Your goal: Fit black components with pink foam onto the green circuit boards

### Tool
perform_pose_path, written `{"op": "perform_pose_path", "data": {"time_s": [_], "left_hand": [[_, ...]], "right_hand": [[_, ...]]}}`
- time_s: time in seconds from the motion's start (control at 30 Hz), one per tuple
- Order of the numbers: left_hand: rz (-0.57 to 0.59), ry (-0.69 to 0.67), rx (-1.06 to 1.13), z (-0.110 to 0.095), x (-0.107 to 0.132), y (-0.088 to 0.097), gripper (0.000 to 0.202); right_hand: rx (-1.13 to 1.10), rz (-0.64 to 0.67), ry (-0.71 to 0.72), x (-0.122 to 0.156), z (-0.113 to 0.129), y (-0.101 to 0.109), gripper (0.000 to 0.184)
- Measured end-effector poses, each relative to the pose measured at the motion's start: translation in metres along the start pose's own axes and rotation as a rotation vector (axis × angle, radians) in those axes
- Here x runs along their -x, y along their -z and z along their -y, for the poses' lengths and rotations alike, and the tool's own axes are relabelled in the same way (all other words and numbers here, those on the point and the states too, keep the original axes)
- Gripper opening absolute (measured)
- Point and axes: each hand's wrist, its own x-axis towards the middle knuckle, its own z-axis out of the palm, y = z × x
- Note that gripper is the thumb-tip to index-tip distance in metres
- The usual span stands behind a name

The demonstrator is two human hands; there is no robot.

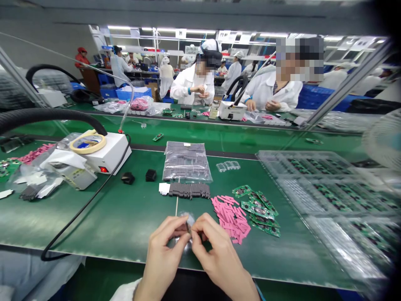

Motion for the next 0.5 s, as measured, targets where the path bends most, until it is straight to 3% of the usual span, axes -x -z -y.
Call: {"op": "perform_pose_path", "data": {"time_s": [0.1,0.23,0.33,0.4,0.5], "left_hand": [[-0.035,0.044,-0.043,-0.003,-0.002,0.01,0.024],[-0.164,0.101,-0.053,-0.007,-0.006,0.025,0.021],[-0.166,0.124,-0.05,-0.01,-0.006,0.029,0.023],[-0.153,0.173,-0.053,-0.012,-0.005,0.026,0.028],[-0.126,0.262,-0.001,-0.018,-0.003,0.019,0.04]], "right_hand": [[0.163,-0.063,-0.001,-0.007,-0.015,0.001,0.019],[0.49,-0.189,0.049,-0.009,-0.032,-0.004,0.02],[0.634,-0.099,0.17,-0.001,-0.029,-0.012,0.024],[0.581,0.014,0.198,0.003,-0.022,-0.012,0.023],[0.32,0.116,0.118,0.005,-0.01,-0.001,0.015]]}}
